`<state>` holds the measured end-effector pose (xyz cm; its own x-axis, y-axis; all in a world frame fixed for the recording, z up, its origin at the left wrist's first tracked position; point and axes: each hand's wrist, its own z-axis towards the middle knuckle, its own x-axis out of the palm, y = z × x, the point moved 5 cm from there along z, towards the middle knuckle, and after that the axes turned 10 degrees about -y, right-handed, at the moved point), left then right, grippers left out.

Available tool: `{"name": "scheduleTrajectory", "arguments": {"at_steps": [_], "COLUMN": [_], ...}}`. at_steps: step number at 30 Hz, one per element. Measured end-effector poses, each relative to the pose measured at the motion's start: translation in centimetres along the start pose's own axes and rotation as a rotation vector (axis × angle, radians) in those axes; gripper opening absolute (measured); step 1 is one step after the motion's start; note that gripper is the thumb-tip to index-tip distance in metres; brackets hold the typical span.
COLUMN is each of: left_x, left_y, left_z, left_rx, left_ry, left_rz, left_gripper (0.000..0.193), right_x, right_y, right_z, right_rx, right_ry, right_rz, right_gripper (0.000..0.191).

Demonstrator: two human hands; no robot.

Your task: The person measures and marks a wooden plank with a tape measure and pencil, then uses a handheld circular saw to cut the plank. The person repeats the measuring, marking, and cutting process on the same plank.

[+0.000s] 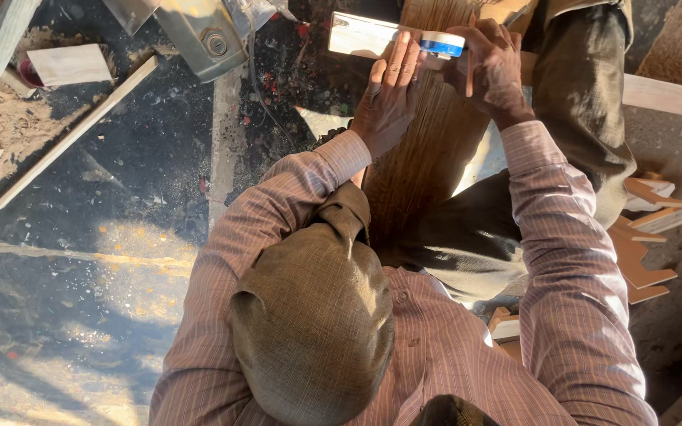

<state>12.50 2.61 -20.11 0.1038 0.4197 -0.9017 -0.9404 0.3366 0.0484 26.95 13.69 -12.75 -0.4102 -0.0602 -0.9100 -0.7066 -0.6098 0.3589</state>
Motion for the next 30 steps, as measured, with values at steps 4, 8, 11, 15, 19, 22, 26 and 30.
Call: {"name": "scheduleTrajectory", "arguments": {"at_steps": [4, 8, 11, 15, 19, 22, 26, 30], "left_x": [0.3, -0.1, -0.3, -0.6, -0.5, -0.4, -0.4, -0.9], "left_y": [-0.7, -0.7, -0.6, -0.7, -0.8, -0.8, -0.7, -0.4], "left_z": [0.1, 0.0, 0.0, 0.3, 0.5, 0.6, 0.5, 0.3], "left_rx": [-0.021, -0.065, -0.056, -0.026, -0.033, -0.062, -0.047, -0.024], "left_ry": [0.038, 0.023, 0.035, 0.065, 0.117, 0.129, 0.097, 0.002], "left_rz": [-0.011, 0.012, 0.006, 0.023, -0.090, -0.123, -0.124, -0.018], "left_gripper": [0.058, 0.061, 0.061, 0.060, 0.061, 0.061, 0.056, 0.055], "right_x": [0.4, 0.7, 0.8, 0.8, 1.5, 1.0, 0.4, 1.2], "right_y": [-1.0, -1.2, -1.3, -1.6, -2.6, -4.7, -6.4, -5.0], "right_z": [0.0, -0.1, -0.2, -0.2, -0.7, -1.8, -3.3, -1.2], "right_rx": [0.016, -0.039, -0.089, -0.131, -0.184, -0.171, -0.242, -0.152], "right_ry": [0.000, -0.065, -0.074, -0.063, -0.043, -0.033, -0.065, -0.137], "right_rz": [0.294, 0.369, 0.263, 0.290, 0.257, 0.244, -0.340, -0.248], "right_gripper": [0.046, 0.038, 0.040, 0.040, 0.050, 0.058, 0.049, 0.041]}}
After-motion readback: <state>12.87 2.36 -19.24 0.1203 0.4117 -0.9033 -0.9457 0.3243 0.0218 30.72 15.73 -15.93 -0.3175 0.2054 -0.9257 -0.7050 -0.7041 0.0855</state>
